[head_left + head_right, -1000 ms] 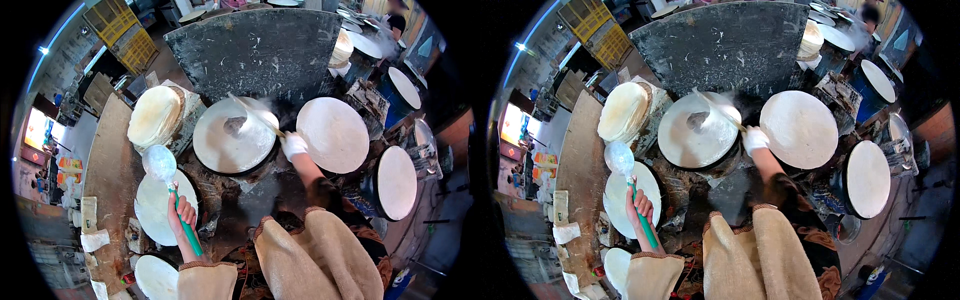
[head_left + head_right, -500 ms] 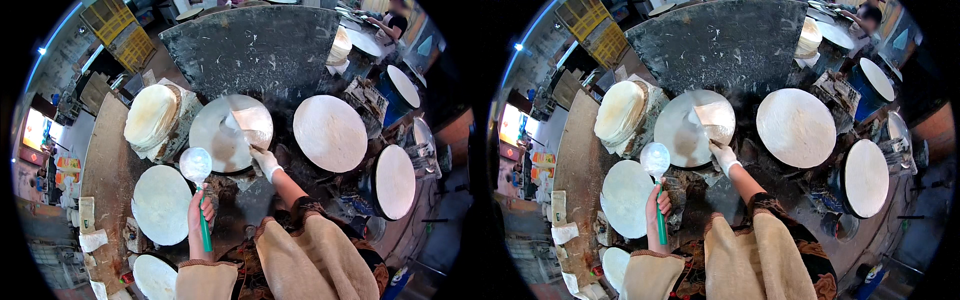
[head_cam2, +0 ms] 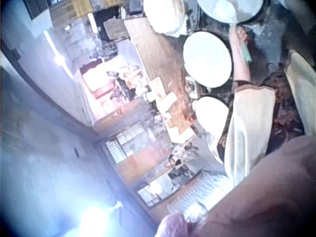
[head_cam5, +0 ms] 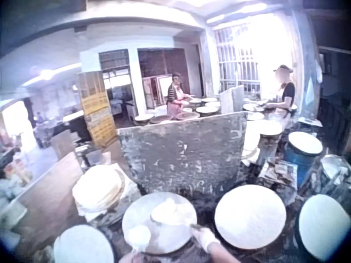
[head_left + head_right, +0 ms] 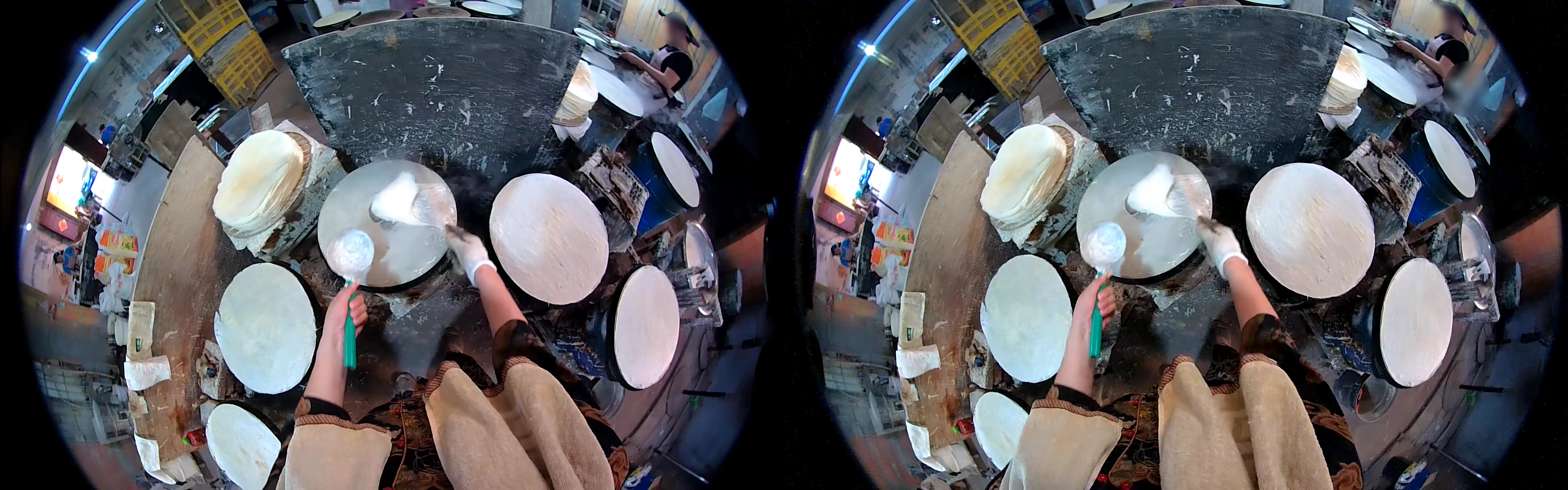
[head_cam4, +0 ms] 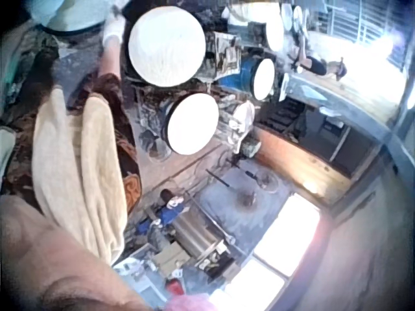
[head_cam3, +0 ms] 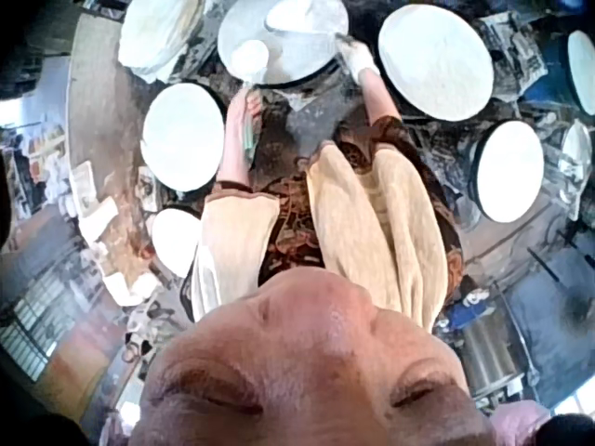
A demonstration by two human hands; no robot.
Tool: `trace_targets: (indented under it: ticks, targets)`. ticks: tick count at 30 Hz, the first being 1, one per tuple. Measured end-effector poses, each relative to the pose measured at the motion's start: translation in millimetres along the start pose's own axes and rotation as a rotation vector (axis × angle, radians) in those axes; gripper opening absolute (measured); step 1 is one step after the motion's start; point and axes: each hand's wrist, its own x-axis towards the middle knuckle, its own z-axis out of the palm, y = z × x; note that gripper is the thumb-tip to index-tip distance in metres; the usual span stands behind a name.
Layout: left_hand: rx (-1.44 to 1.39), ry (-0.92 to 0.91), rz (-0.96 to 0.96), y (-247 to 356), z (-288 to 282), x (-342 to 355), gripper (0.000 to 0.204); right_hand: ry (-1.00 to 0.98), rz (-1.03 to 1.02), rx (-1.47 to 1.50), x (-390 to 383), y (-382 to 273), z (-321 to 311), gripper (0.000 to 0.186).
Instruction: The person pours batter from a ladle onto a hot griddle and uses a wooden spreader to distribute it into a thin, circular crepe. They flip the crepe to cook the other side and then stack the finished crepes on a pile. The process is repeated continuously.
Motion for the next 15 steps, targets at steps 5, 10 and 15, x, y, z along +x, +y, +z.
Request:
trace_targets:
  ticks: [5, 10, 15]
  targets:
    - [0.016, 0.121, 0.108, 30, 17, 63, 0.022, -0.095, -0.092, -0.275, 22, 3, 8, 0.044]
    - [0.072, 0.262, 0.145, 44, -4, 112, 0.021, -0.333, 0.041, -0.346, -39, -21, -3, 0.045]
    - [0.276, 0.256, 0.284, 24, 17, 112, 0.021, 0.235, -0.314, -0.428, -62, 87, 28, 0.048]
